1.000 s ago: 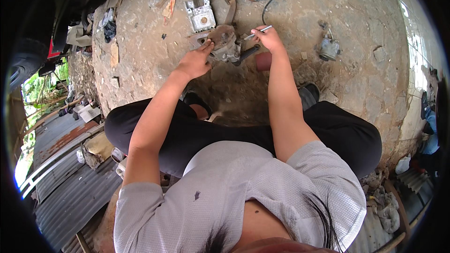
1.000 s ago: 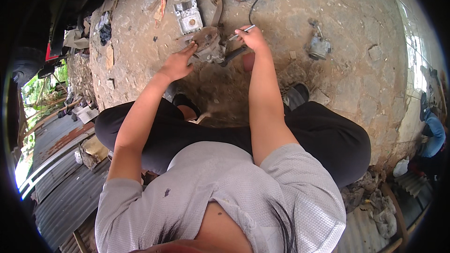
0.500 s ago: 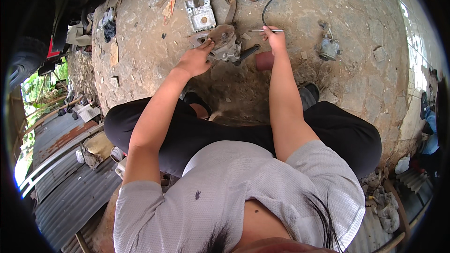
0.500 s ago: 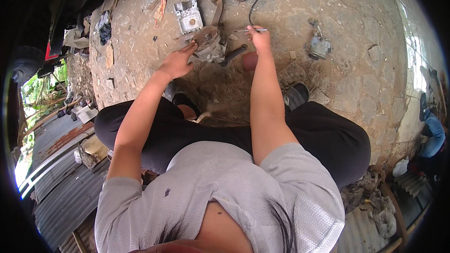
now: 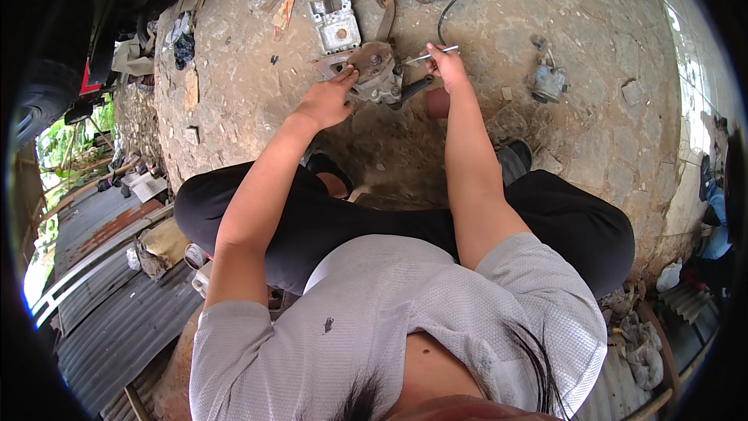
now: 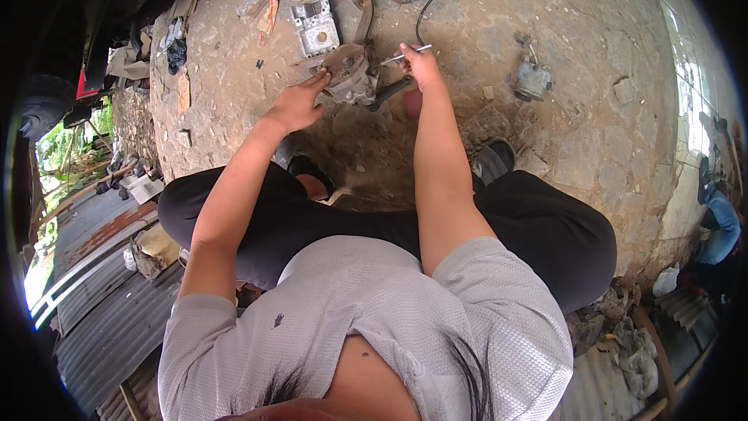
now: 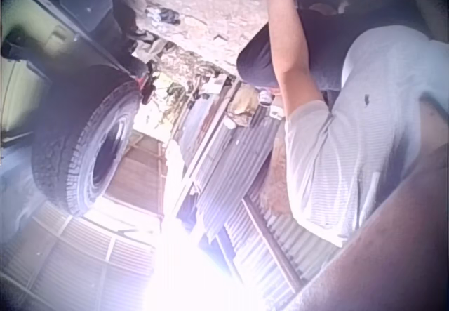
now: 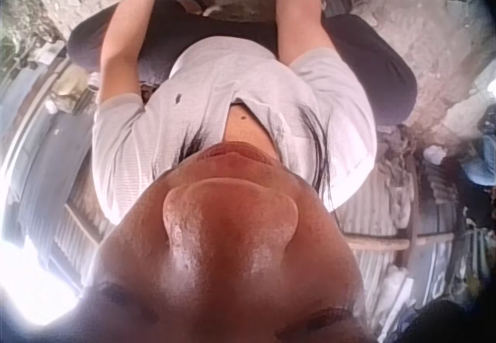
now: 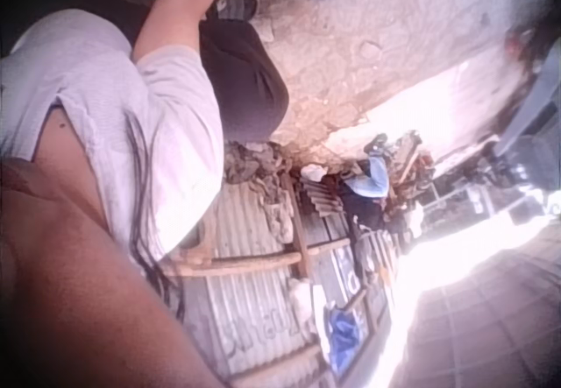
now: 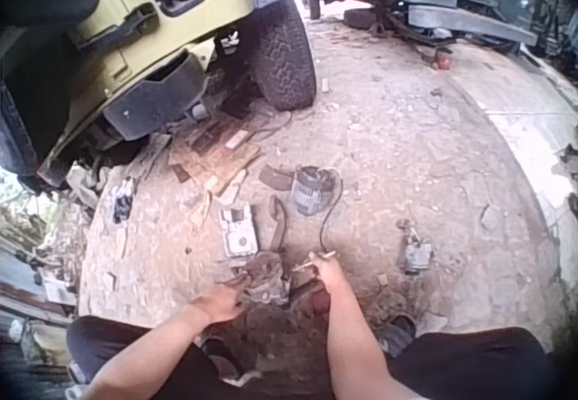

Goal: The person sits on the ground and uses a screwdriver to loosen and remove bolts from a mechanical part. They then use a sanding block to clean the surface of the part.

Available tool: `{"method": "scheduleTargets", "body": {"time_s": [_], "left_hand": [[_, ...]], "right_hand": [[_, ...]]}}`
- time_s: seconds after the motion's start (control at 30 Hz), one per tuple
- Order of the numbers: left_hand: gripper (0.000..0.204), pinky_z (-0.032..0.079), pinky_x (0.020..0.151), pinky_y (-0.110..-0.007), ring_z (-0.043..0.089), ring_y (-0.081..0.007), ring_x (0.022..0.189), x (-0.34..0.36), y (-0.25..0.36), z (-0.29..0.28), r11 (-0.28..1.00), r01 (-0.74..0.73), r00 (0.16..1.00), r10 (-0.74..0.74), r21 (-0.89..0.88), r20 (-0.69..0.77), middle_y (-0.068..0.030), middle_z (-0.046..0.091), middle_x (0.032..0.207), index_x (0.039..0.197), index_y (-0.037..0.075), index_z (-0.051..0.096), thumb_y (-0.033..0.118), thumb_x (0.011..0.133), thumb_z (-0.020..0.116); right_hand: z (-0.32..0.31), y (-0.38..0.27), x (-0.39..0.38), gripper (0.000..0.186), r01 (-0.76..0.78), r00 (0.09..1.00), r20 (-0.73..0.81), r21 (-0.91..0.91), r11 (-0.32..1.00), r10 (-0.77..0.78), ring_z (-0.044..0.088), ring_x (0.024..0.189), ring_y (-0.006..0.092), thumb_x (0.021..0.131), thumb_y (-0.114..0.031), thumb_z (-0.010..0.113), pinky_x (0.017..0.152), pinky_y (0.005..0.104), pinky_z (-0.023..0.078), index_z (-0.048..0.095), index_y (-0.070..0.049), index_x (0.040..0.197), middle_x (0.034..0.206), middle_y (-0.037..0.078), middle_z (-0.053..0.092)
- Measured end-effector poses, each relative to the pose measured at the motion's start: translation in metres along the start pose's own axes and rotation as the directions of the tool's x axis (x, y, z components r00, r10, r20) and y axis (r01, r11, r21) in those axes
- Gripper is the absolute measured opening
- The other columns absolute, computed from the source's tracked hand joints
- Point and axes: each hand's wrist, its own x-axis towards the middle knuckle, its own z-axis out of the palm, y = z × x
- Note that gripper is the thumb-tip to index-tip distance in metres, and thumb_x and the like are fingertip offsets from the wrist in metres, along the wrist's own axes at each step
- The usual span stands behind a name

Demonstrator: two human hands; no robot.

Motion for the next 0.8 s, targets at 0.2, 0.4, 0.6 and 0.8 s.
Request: {"method": "scheduleTargets", "body": {"time_s": [0.2,0.4,0.6,0.8], "left_hand": [[0.081,0.052,0.111,-0.044,0.061,-0.0339,0.133,-0.001,0.001,0.001,1.0,0.003,1.0,-0.003,0.001,-0.01,-0.0118,0.036,0.17,0.164,0.008,0.036,0.024,0.09,0.066],[0.08,0.051,0.112,-0.044,0.06,-0.0336,0.134,0.001,0.004,-0.004,1.0,0.018,1.0,-0.017,-0.005,0.012,-0.012,0.036,0.17,0.163,0.008,0.037,0.023,0.09,0.065],[0.078,0.05,0.113,-0.044,0.06,-0.0337,0.135,0.0,0.001,-0.002,1.0,0.004,1.0,-0.004,-0.009,0.004,-0.0121,0.036,0.17,0.163,0.008,0.038,0.024,0.091,0.063],[0.079,0.05,0.113,-0.044,0.06,-0.0328,0.135,0.0,0.003,-0.004,1.0,0.008,1.0,-0.008,0.002,0.009,-0.0116,0.035,0.171,0.163,0.008,0.037,0.024,0.09,0.063]], "right_hand": [[0.005,-0.012,-0.003,0.037,0.061,0.997,-0.05,0.019,0.998,-0.06,0.058,0.062,0.0133,0.107,-0.036,0.064,0.062,0.029,0.047,0.075,-0.002,0.096,0.071,0.002,0.065],[0.01,-0.012,0.01,0.039,0.198,0.978,0.009,-0.335,0.921,-0.207,0.062,0.065,0.0159,0.106,-0.038,0.066,0.064,0.034,0.048,0.075,-0.001,0.097,0.069,0.006,0.066],[0.02,-0.018,0.01,0.041,0.217,0.969,-0.006,-0.462,0.86,-0.248,0.066,0.068,0.0182,0.104,-0.04,0.067,0.067,0.0365,0.051,0.075,-0.001,0.098,0.071,0.008,0.068],[0.025,-0.007,0.017,0.042,0.217,0.96,-0.045,-0.51,0.832,-0.277,0.07,0.072,0.0233,0.104,-0.042,0.067,0.072,0.0396,0.053,0.075,-0.001,0.099,0.076,0.011,0.071]]}}
